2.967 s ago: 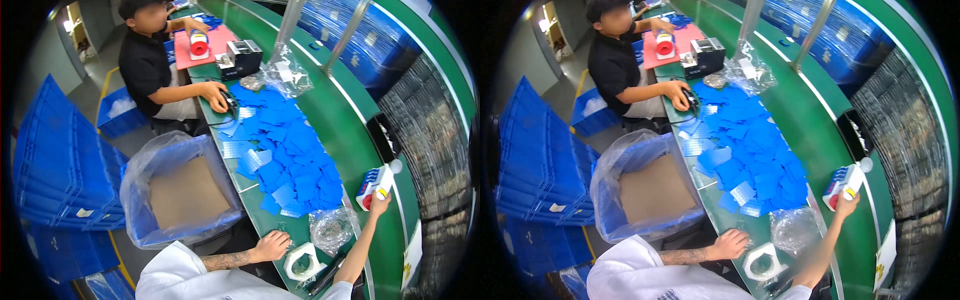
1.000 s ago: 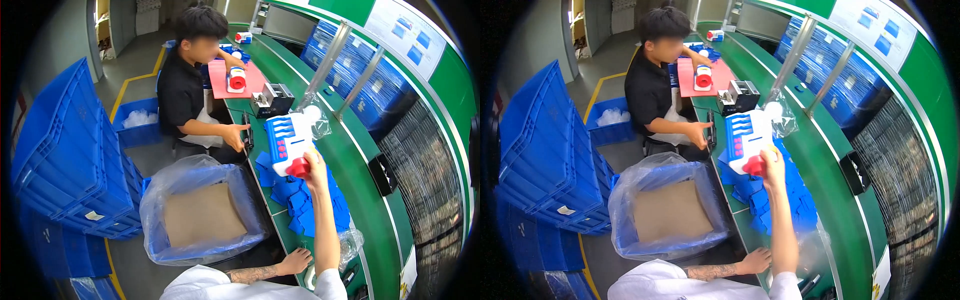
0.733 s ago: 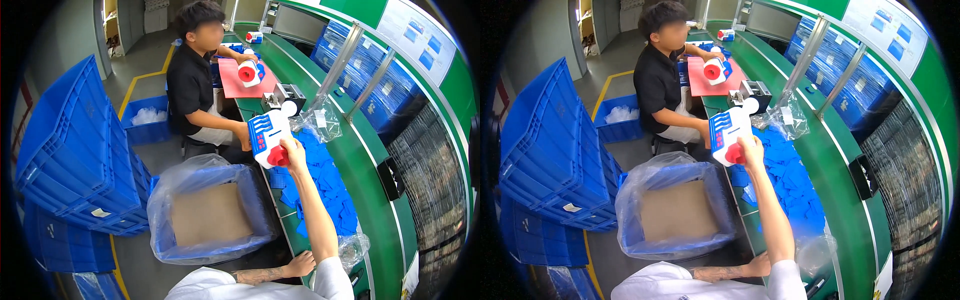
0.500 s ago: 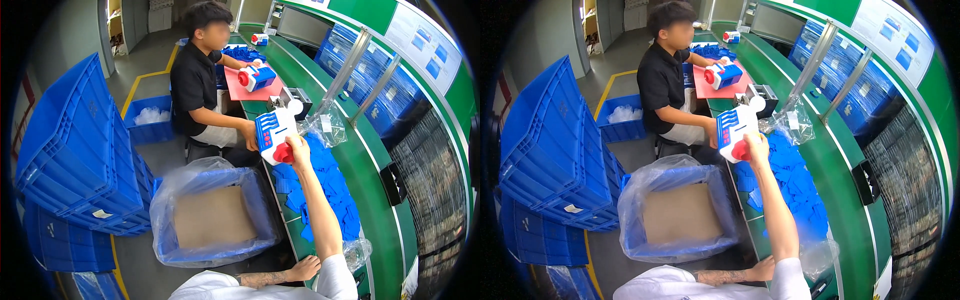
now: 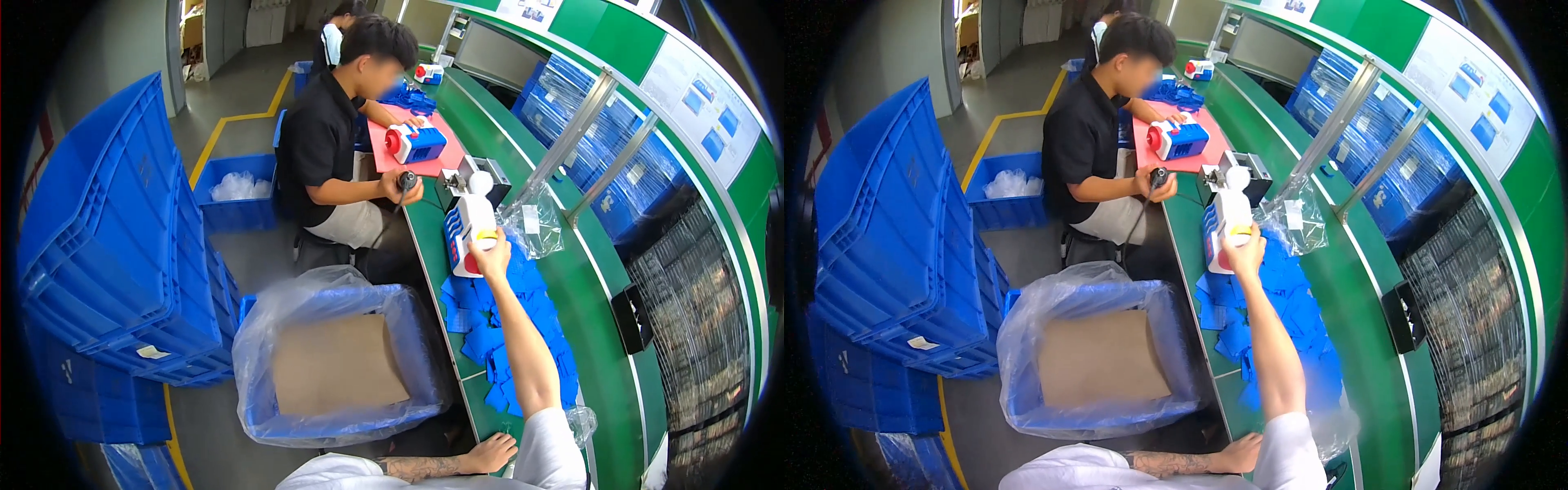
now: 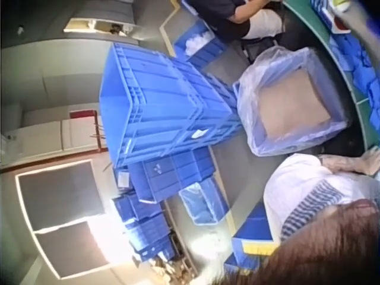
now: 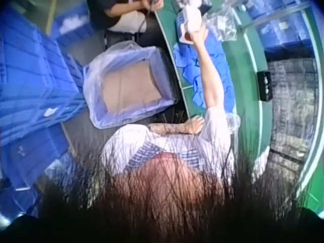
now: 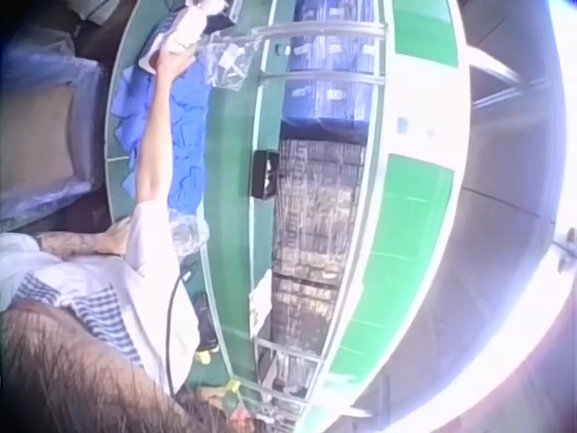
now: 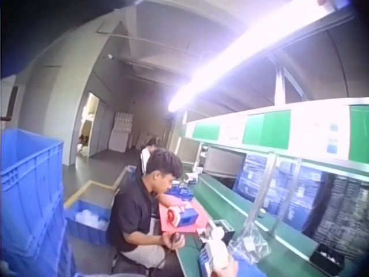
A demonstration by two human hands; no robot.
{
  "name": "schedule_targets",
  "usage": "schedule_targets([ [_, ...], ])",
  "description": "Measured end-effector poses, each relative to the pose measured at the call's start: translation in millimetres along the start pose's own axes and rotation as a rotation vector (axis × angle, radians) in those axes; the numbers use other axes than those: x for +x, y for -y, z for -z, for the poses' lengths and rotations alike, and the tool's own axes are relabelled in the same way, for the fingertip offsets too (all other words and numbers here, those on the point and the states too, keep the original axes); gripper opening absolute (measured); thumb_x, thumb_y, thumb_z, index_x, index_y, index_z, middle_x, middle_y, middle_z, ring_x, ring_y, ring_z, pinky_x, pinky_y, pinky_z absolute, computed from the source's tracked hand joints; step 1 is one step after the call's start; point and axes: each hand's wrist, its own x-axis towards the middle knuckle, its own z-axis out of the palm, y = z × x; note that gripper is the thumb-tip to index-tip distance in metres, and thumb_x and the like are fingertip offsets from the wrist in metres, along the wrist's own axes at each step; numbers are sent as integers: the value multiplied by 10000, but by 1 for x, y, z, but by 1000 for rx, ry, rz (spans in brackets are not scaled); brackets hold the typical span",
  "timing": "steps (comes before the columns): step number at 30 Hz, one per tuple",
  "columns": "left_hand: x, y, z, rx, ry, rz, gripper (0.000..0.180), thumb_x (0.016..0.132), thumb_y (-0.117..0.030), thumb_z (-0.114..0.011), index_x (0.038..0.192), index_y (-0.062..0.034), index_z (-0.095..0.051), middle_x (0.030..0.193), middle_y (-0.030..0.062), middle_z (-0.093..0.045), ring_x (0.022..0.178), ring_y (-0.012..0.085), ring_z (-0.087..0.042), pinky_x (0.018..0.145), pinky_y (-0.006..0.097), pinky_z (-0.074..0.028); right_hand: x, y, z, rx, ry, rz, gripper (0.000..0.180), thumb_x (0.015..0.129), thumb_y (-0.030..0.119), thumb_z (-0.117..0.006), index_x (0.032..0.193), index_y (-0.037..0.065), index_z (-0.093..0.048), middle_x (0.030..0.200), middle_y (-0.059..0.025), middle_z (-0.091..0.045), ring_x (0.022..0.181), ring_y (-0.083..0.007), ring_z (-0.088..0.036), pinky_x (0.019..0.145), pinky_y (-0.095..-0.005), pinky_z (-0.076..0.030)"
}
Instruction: Assembling plastic toy train components using an electric screwdriver at a factory workstation.
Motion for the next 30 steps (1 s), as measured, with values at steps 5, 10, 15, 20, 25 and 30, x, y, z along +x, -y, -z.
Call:
schedule_targets([
  [5,2,0,4,-42,55,13,223,747,-174,-578,921,-37,-554,962,104,-521,979,243,-494,880,357,-383,-6,2,7,-60,187,82,945,640,362,-774,1390,73,-276,1174,-272,-431,1071,-420,-481,910,-461,-415],
  [10,3,0,14,50,27,5,229,740,-180,-586,920,-41,-556,967,106,-532,998,243,-498,883,358,-390,-15,21,27,-109,300,-13,932,687,386,-732,1419,100,-232,1369,-292,-282,1215,-468,-364,942,-589,-343],
  [15,3,3,-9,8,20,-8,246,743,-173,-566,933,-18,-554,1006,129,-535,1014,259,-497,879,366,-399,-70,19,107,-97,302,281,711,760,262,-687,1356,54,-359,1358,-286,-337,1253,-420,-361,1023,-441,-334],
  [20,0,5,-3,-14,116,-38,220,760,-156,-534,930,-19,-553,990,137,-538,993,278,-508,867,378,-402,-179,46,244,226,986,181,612,784,211,-692,1312,31,-440,1266,-142,-527,1138,-259,-526,946,-366,-428],
  [25,-2,14,6,-94,-93,-124,349,743,-175,-544,1033,20,-541,1002,156,-519,987,309,-508,842,408,-413,-286,30,301,287,1034,-154,623,808,312,-680,1327,65,-440,1230,-158,-542,1080,-245,-558,908,-334,-434],
  [30,4,14,7,-107,246,-83,326,757,-164,-583,1047,-19,-548,1099,166,-512,1081,316,-470,931,428,-364,-399,4,292,478,896,-670,562,852,212,-638,1344,71,-406,1037,-102,-657,964,-160,-615,864,-295,-461],
])
